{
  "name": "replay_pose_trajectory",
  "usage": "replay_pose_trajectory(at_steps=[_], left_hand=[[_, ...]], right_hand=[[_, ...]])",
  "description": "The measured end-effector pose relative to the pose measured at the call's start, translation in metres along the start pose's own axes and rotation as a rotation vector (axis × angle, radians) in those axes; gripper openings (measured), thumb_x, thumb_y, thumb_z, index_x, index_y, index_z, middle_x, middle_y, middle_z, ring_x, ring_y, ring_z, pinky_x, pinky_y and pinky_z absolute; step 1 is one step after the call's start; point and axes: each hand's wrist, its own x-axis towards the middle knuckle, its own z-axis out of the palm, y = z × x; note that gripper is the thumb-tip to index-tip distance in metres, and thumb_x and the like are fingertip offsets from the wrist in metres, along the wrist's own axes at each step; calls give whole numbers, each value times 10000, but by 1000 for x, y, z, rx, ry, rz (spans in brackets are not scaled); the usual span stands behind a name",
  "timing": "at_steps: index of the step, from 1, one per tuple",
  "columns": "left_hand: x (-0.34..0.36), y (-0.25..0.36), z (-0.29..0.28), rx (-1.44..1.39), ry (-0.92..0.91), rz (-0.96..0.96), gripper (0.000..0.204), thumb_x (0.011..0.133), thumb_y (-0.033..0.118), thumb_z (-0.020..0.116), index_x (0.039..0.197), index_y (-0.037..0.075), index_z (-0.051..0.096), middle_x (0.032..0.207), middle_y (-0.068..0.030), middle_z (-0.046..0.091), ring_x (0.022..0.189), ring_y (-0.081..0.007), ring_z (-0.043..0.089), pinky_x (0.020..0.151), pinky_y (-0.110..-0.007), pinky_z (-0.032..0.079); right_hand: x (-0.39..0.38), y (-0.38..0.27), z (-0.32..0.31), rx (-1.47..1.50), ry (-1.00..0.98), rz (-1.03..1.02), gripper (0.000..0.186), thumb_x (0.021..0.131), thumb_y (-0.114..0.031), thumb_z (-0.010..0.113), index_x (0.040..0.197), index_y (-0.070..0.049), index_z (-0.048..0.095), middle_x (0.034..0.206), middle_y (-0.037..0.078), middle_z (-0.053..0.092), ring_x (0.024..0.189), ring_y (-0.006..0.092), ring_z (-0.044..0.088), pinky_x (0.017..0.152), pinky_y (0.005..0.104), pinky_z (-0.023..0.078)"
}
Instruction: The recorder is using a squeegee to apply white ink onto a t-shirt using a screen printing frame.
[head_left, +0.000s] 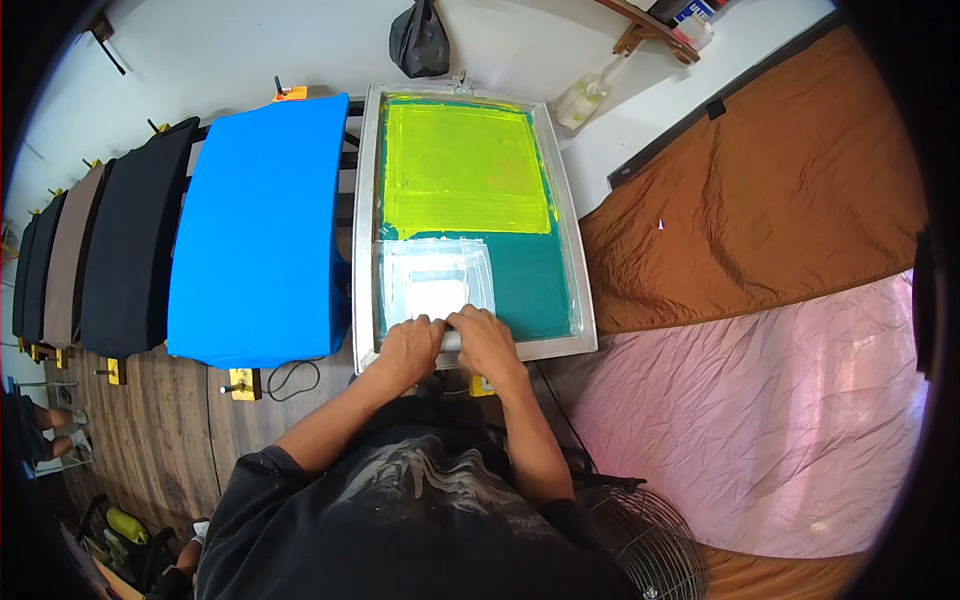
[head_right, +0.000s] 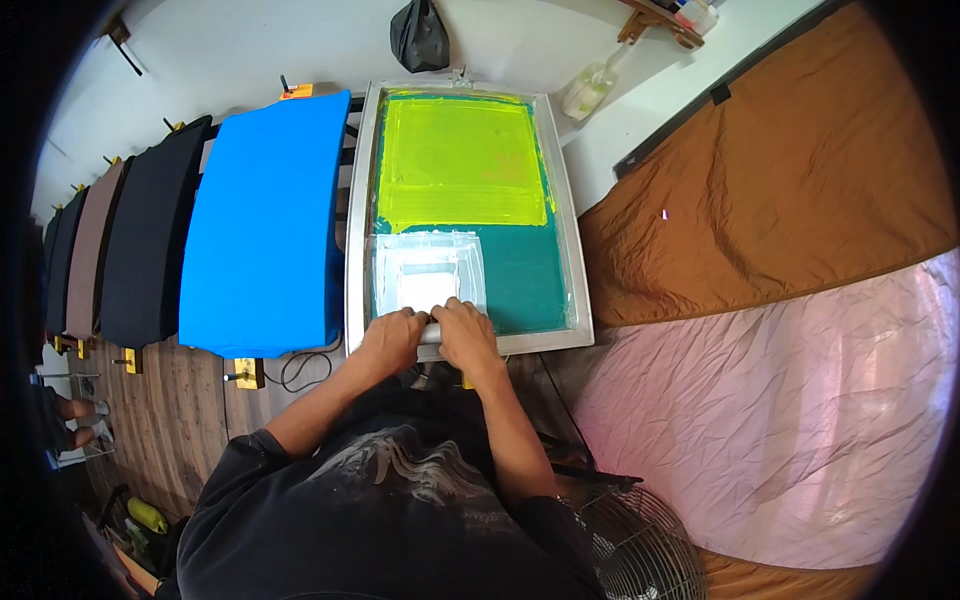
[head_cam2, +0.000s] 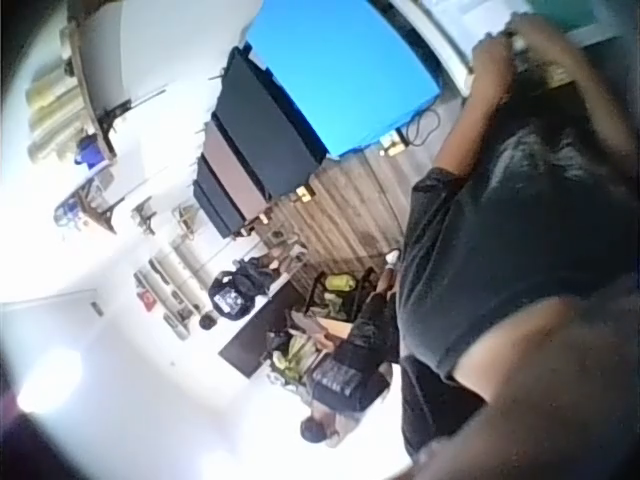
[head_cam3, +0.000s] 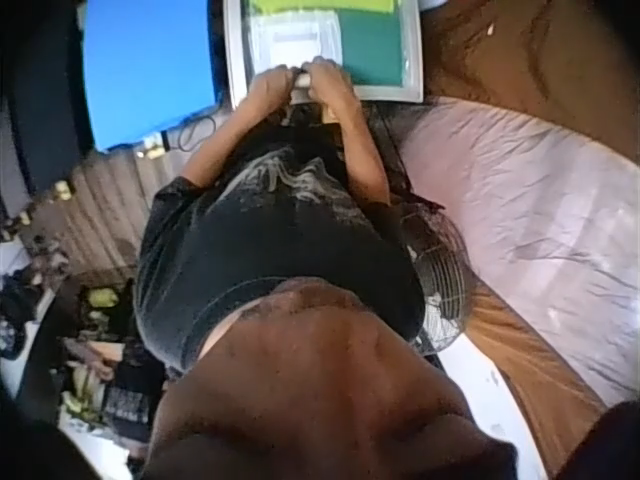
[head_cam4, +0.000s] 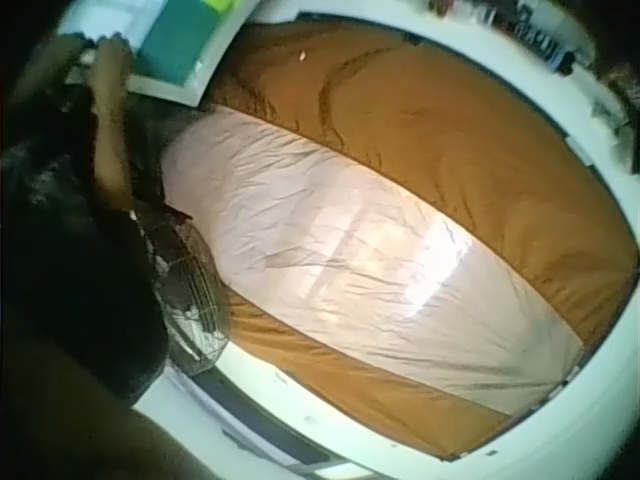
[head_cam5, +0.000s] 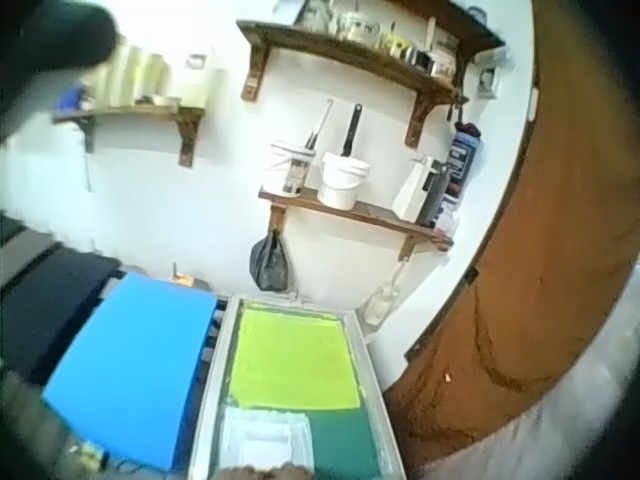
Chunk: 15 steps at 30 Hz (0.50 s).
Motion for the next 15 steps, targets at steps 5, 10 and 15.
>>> replay_pose_trajectory(at_steps=[5,10,15], left_hand=[[32,-20,-26,3,-53,-33,221,712,78,647,928,39,621,864,-205,649,795,-368,670,701,-448,549],[88,-50,-37,31,-58,-152,224,710,4,595,921,20,668,903,-248,671,873,-392,666,774,-454,547],[98,-63,-24,26,-71,-154,241,677,3,617,912,9,669,891,-238,673,853,-389,668,764,-450,549]], right_hand=[[38,1,-28,-83,-107,11,340,698,17,614,1022,-60,677,1007,198,656,980,384,626,821,468,513],[98,11,-39,-106,-87,33,279,718,-30,632,969,-116,716,974,164,699,941,339,669,795,432,533],[114,16,-37,-117,-166,64,301,702,-56,642,986,-122,715,986,155,700,955,334,667,833,432,524]])
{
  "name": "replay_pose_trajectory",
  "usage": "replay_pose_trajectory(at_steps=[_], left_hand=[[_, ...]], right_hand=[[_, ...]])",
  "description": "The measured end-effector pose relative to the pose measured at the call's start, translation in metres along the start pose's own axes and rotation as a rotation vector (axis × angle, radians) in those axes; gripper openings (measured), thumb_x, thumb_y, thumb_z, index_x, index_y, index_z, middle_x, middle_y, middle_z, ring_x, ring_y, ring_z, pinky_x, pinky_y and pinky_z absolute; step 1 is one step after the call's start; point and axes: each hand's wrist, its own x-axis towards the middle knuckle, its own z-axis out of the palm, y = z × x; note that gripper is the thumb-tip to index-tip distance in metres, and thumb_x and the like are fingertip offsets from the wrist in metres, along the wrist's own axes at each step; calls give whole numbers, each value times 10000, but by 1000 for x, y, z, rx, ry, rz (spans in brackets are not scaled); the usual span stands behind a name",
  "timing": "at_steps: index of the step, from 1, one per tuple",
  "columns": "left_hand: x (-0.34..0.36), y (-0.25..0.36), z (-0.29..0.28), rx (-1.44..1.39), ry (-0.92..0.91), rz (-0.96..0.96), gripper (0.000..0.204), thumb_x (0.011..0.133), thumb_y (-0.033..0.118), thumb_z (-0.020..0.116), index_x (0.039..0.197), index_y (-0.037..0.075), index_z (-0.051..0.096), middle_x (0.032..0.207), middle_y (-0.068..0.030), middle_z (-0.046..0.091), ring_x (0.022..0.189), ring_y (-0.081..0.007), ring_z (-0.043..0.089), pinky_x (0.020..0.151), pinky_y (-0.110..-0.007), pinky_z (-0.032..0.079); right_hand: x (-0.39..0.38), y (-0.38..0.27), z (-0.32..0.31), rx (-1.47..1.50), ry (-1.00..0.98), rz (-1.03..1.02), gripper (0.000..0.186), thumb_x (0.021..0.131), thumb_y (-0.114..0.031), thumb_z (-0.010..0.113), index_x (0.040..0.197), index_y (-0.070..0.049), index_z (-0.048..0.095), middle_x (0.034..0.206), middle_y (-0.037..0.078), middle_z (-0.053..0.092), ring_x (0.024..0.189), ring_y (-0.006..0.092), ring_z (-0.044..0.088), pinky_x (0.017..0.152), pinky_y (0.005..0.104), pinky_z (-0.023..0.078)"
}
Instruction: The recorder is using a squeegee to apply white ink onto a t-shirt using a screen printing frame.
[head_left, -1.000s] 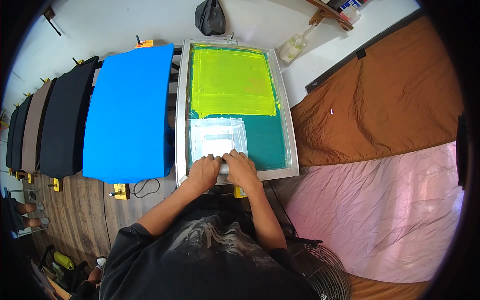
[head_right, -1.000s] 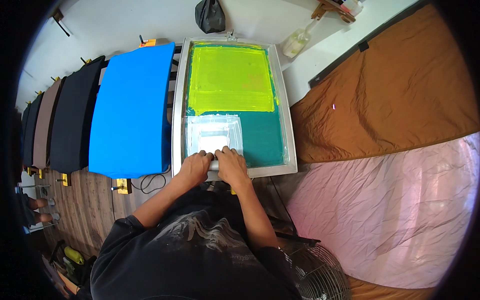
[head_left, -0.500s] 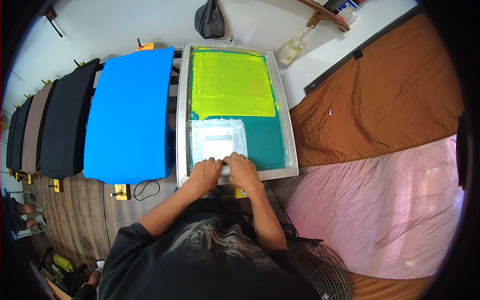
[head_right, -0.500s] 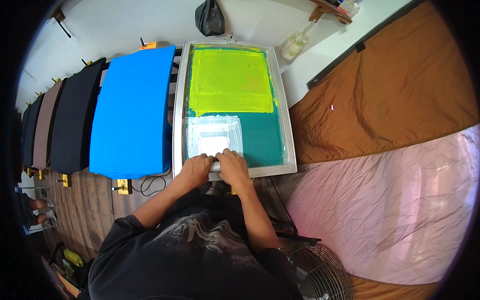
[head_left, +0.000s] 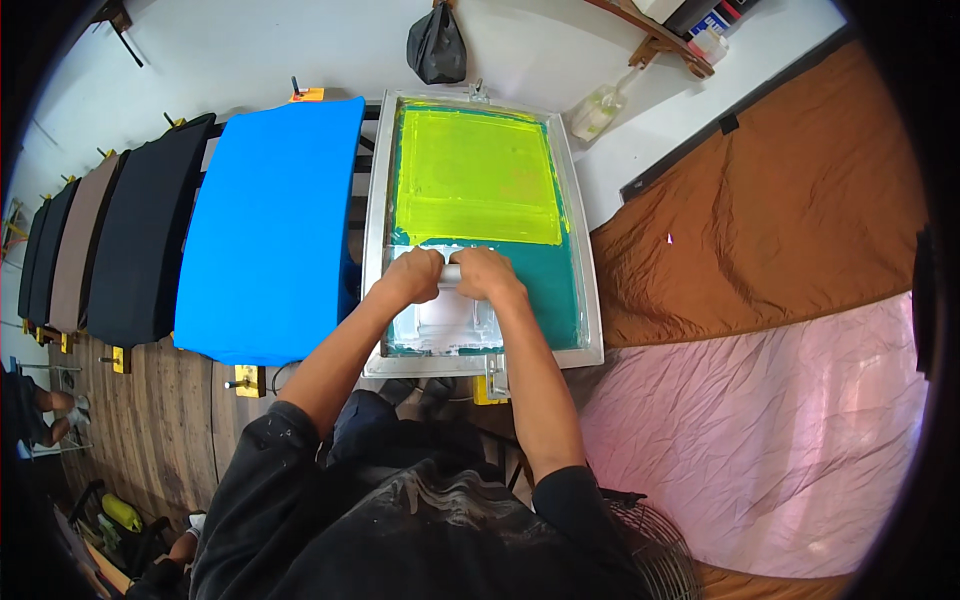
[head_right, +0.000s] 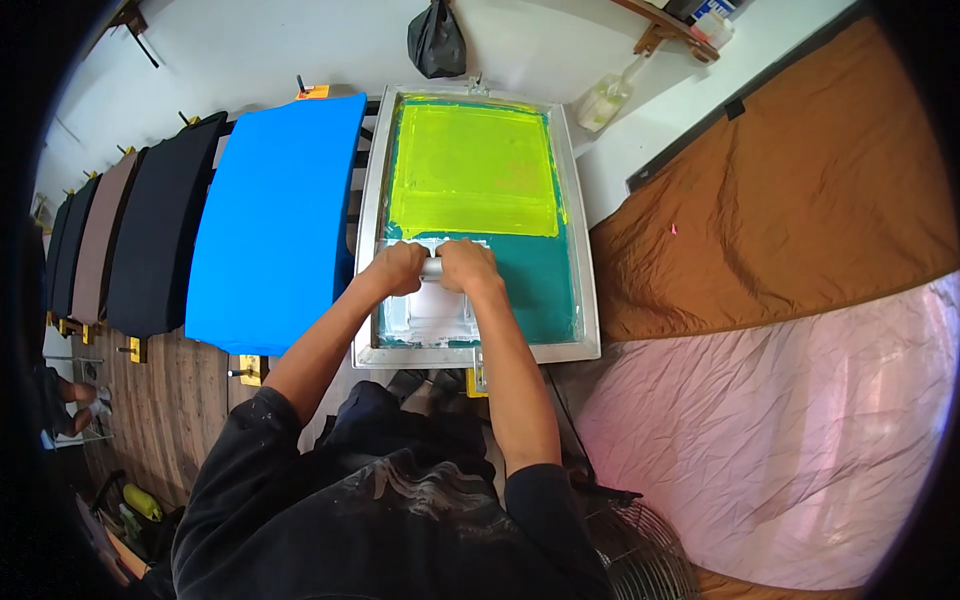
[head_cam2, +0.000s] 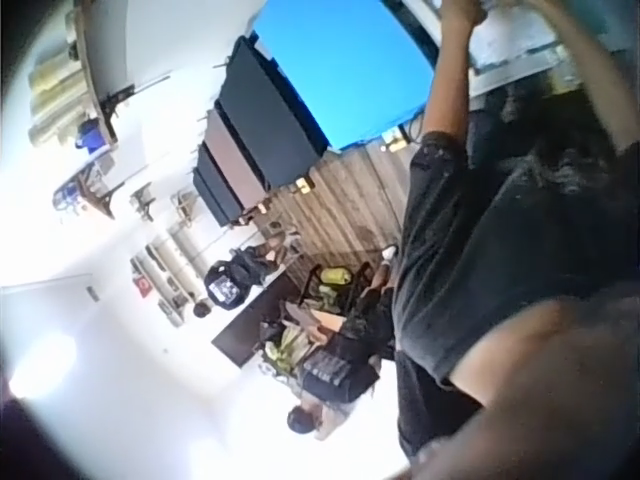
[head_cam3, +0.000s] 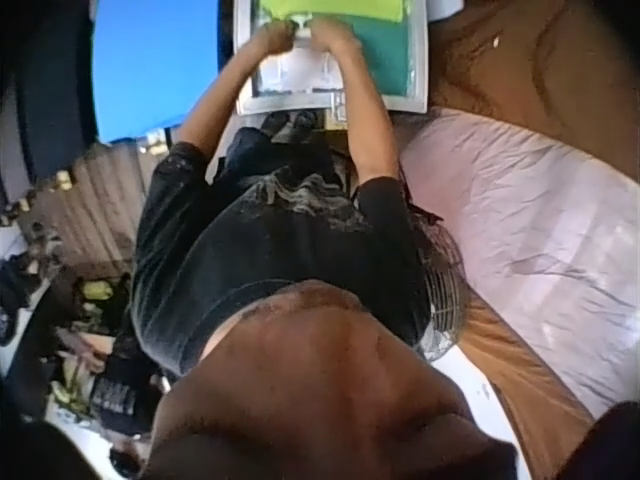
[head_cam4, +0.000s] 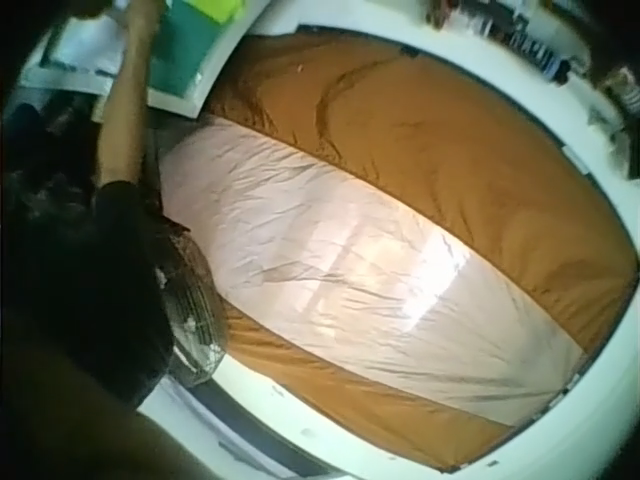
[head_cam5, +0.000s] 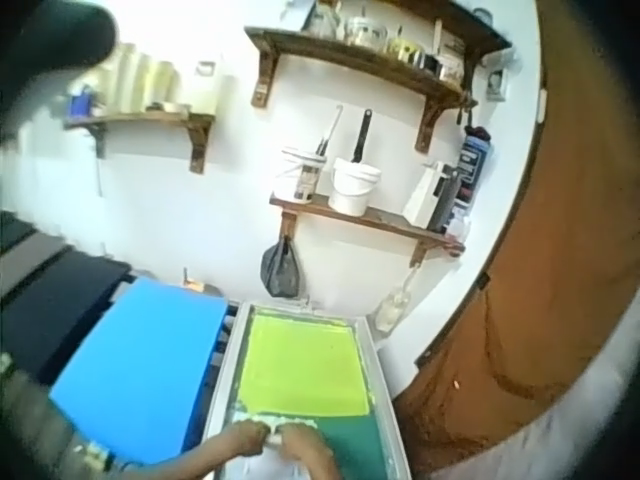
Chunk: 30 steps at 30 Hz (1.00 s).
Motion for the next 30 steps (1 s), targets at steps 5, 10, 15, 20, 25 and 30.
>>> replay_pose_trajectory(at_steps=[5,10,15,20,25,30], left_hand=[[-18,1,13,28,147,87,176,694,57,628,866,20,645,819,-220,667,780,-378,675,707,-434,558],[-30,15,5,14,141,17,212,677,21,641,884,51,673,840,-186,679,787,-344,680,704,-415,559],[-26,9,6,-25,146,23,301,640,-31,617,926,30,686,794,-230,668,750,-392,667,695,-453,548],[-18,6,4,9,141,32,295,639,-26,614,919,27,689,790,-232,670,739,-392,670,686,-452,551],[-29,14,11,-20,202,86,181,685,18,649,864,36,624,825,-199,649,763,-362,666,694,-434,555],[-69,34,31,-97,232,46,157,724,2,615,881,10,629,866,-206,624,754,-356,663,657,-425,557]], right_hand=[[-8,-2,6,36,-15,-19,388,671,-16,600,1036,-107,694,1009,156,682,986,353,639,827,445,521],[-18,-1,14,45,49,-34,370,682,-20,596,1032,-87,692,1031,152,662,995,351,632,826,446,520],[-14,-2,10,50,60,-47,359,677,-23,600,1015,-85,705,1024,163,670,988,351,636,829,447,519],[-8,-2,5,78,1,-12,279,674,-51,663,947,-68,722,1008,171,687,982,337,651,849,424,525],[-22,-3,17,66,95,-14,346,680,-17,607,1009,-73,698,1019,168,664,1005,352,622,845,442,515],[-67,-12,41,109,212,-25,322,688,21,614,994,-54,682,1027,154,611,989,361,583,858,454,503]])
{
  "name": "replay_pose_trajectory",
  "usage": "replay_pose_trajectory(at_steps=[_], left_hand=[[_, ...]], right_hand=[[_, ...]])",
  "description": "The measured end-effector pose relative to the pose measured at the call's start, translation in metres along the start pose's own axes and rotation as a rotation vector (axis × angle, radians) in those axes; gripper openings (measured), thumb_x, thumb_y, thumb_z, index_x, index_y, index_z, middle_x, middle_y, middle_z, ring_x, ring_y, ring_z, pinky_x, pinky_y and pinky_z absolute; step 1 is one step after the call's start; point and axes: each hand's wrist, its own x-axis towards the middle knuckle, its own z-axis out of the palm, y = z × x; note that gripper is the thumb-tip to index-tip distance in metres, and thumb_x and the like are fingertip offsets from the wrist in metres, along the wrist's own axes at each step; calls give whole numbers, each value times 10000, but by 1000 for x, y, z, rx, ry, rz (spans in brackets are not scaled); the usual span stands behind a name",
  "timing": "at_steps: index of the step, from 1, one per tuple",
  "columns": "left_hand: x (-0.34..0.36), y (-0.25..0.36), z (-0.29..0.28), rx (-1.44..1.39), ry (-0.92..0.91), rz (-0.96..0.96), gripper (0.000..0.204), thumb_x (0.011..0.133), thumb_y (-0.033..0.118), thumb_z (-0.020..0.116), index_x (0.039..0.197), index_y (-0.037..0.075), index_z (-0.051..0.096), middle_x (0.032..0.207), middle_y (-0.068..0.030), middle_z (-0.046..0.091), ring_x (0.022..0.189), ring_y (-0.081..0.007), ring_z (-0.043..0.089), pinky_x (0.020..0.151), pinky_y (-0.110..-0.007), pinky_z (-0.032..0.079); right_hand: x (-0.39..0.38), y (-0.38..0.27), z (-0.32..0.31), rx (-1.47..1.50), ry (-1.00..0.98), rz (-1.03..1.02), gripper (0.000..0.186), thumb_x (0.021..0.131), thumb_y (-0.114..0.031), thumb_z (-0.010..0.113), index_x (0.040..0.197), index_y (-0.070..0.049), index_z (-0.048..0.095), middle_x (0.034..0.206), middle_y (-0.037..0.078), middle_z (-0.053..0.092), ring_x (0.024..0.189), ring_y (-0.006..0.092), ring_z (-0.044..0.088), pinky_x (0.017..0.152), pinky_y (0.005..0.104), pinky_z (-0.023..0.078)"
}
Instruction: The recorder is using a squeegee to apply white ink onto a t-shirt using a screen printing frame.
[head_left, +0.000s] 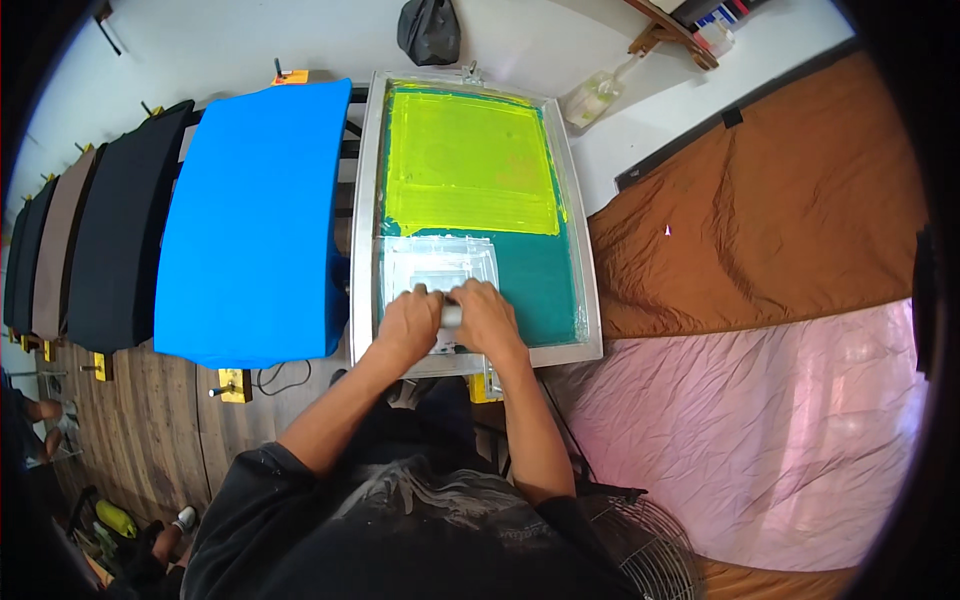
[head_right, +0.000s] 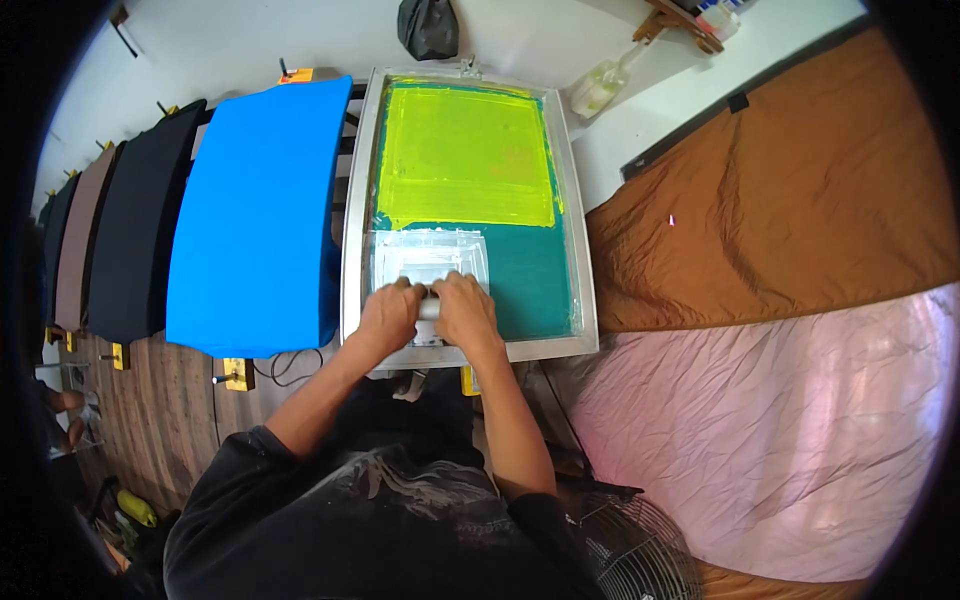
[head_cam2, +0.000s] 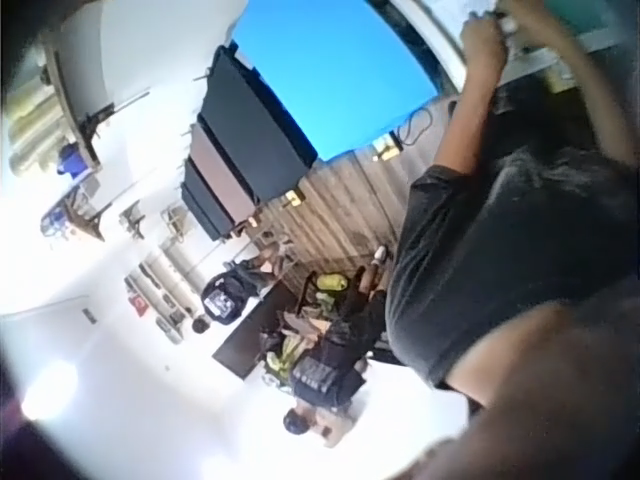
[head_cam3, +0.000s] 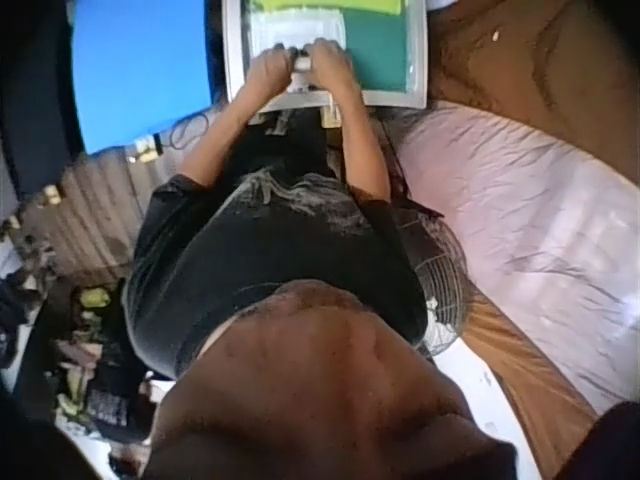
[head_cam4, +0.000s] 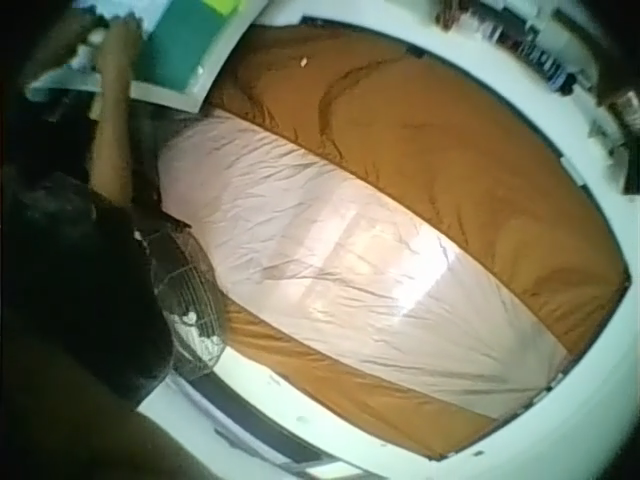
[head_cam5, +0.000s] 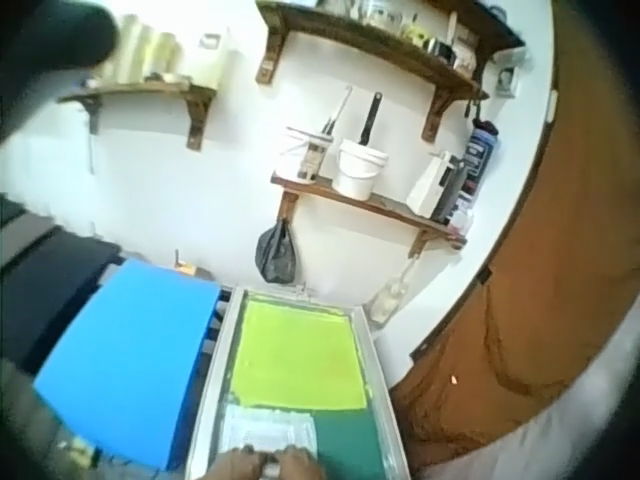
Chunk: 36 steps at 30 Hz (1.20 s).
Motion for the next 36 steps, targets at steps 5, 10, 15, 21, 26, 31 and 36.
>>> replay_pose_trajectory(at_steps=[5,10,15,21,26,31,36], left_hand=[[-23,11,-6,4,-130,24,132,733,47,657,860,16,642,871,-193,631,753,-337,676,667,-405,564],[-10,13,-29,-13,-269,21,197,712,92,693,891,15,659,877,-198,659,782,-344,686,700,-415,565],[29,2,-43,-20,-247,-24,221,697,85,682,907,25,648,891,-207,668,849,-373,674,731,-427,551],[26,-5,-3,41,-110,41,341,732,100,669,1052,15,590,996,-177,612,892,-325,640,705,-403,548],[-30,13,15,55,54,74,406,679,40,668,1067,-11,561,1031,-175,603,1030,-339,595,802,-423,504],[-33,26,-10,81,-132,46,382,681,77,678,1045,0,590,959,-161,637,935,-315,645,769,-419,508],[12,1,-24,43,-246,53,319,708,185,724,985,47,645,906,-146,679,840,-308,686,747,-432,527]], right_hand=[[-26,-7,2,5,-83,38,385,650,28,632,1021,-59,693,1023,150,626,1003,365,584,880,447,493],[-15,-1,-12,-23,-161,28,359,655,9,621,1000,-56,697,997,174,661,977,380,610,850,458,500],[24,0,-36,-117,-181,-4,339,665,-27,626,993,-82,696,949,191,677,931,390,634,798,472,518],[23,22,-2,-70,14,-37,417,688,28,626,1082,-110,639,1071,129,603,1024,355,582,843,446,500],[-37,4,19,13,126,-53,524,638,106,629,1125,-84,600,1100,92,558,1072,323,538,868,429,500],[-45,4,3,28,29,-70,430,656,72,624,1062,-69,649,1066,117,604,1024,343,575,859,435,501],[2,9,-19,-76,-101,-70,291,709,-25,622,990,-88,669,995,166,638,959,377,622,806,480,509]])
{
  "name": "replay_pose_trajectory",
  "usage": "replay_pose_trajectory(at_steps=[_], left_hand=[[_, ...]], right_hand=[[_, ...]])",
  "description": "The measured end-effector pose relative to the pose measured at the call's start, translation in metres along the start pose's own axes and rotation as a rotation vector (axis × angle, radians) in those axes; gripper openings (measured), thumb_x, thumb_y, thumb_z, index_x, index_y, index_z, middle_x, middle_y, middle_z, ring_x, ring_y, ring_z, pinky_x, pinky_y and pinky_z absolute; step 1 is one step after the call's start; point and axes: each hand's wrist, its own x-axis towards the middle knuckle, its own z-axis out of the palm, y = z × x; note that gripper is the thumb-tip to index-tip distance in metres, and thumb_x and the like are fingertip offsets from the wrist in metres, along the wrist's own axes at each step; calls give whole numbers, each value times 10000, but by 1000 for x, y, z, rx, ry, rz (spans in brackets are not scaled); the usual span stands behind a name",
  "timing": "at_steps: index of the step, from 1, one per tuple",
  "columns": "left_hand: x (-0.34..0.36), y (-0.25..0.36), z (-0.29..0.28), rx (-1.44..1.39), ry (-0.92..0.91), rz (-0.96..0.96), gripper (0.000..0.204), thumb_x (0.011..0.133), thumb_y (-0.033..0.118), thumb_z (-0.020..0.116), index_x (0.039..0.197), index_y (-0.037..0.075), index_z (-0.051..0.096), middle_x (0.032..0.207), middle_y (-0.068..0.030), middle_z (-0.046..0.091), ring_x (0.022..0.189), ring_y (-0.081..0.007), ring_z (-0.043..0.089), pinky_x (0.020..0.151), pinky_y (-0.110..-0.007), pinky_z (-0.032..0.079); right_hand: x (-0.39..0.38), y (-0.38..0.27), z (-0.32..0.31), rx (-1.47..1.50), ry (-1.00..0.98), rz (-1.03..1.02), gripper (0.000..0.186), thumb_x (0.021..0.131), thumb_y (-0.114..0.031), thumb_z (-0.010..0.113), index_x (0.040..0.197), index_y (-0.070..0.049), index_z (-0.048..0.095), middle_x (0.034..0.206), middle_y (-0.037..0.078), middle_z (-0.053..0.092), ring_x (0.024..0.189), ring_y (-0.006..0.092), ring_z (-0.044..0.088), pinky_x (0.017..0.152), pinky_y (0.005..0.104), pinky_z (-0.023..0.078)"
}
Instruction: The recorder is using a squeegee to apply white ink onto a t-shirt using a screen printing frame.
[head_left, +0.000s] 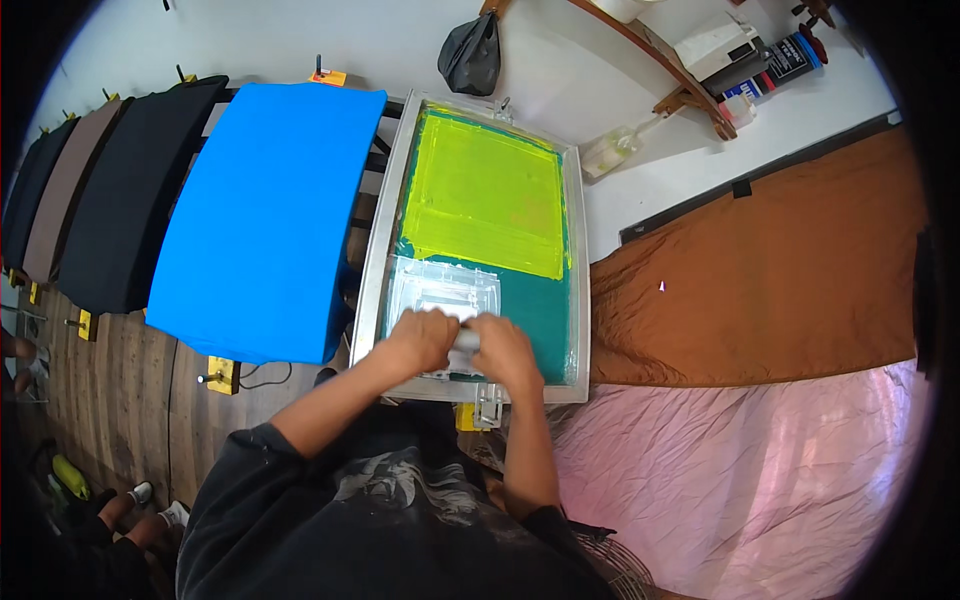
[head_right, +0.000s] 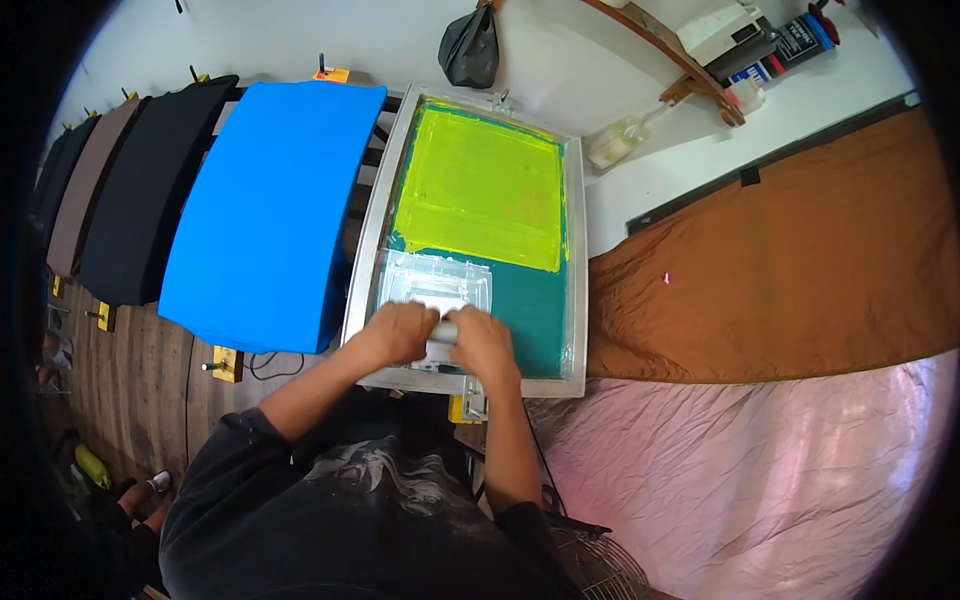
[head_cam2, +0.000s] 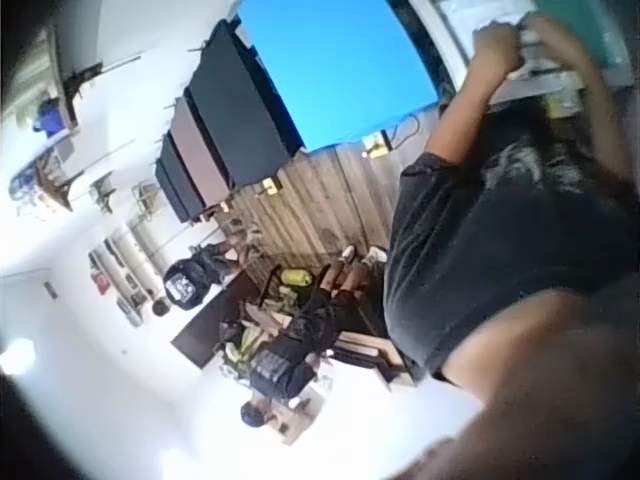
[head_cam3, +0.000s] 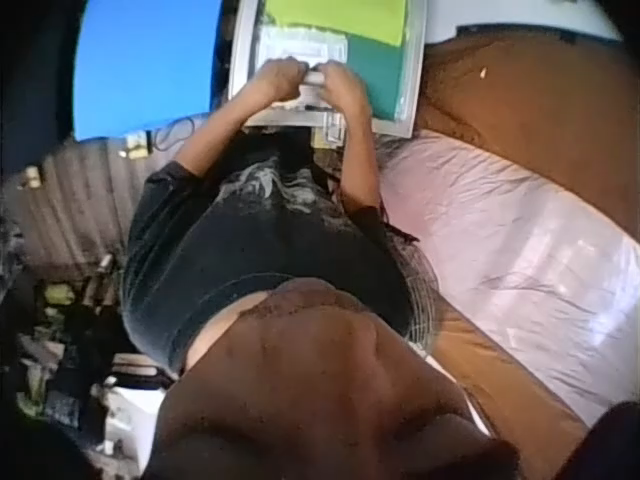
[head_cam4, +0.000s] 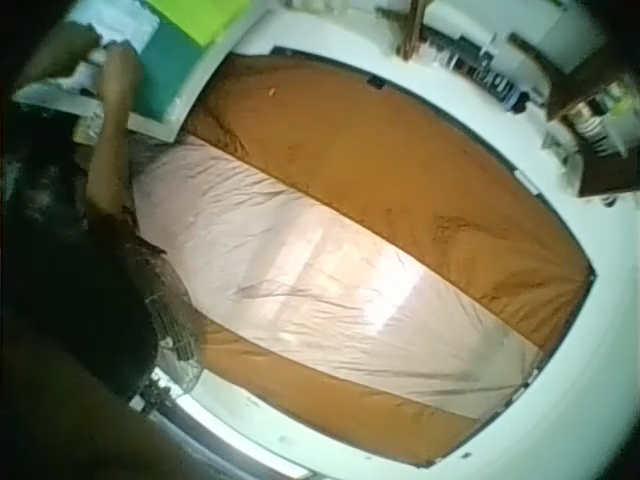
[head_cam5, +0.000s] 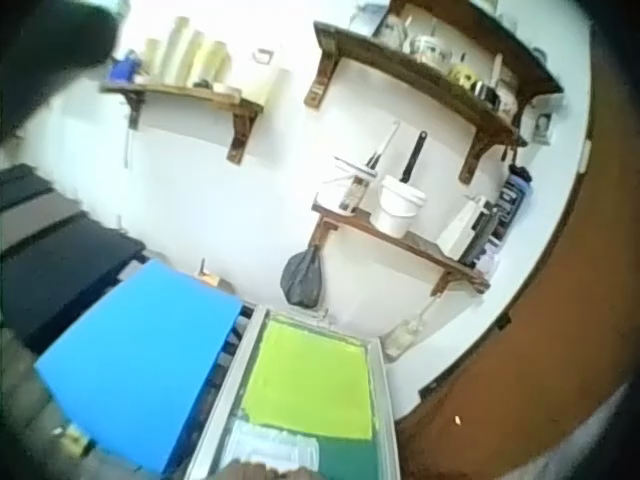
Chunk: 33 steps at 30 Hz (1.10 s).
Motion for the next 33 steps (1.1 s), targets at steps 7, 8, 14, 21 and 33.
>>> replay_pose_trajectory(at_steps=[7,8,14,21,33], left_hand=[[59,-32,-8,4,-1,-92,252,736,111,678,972,32,641,929,-192,667,857,-353,683,740,-435,554],[61,-35,-2,6,34,-73,240,737,102,670,962,25,635,930,-199,664,850,-355,683,733,-440,555],[48,-26,2,-2,92,-78,226,729,83,671,943,18,633,905,-207,653,830,-358,679,718,-421,563],[36,-19,18,-59,255,-55,209,673,-23,648,879,13,653,836,-193,650,771,-369,663,695,-426,556],[-27,21,29,-56,148,-53,125,742,55,619,857,22,651,834,-187,647,745,-339,674,666,-419,558]], right_hand=[[68,17,-12,-4,-41,49,286,701,-29,602,964,-94,694,970,170,678,948,368,641,801,469,519],[71,22,-9,11,-47,33,293,692,-34,607,963,-95,700,972,169,683,948,363,644,801,467,519],[62,19,-3,58,-25,34,362,648,-17,605,994,-75,694,986,180,643,963,394,603,821,463,500],[45,13,4,48,19,62,367,663,-8,613,1017,-67,686,1019,172,633,1002,379,593,846,459,495],[-26,-7,20,86,2,22,294,676,25,620,958,-25,684,987,199,619,973,385,586,849,463,496]])
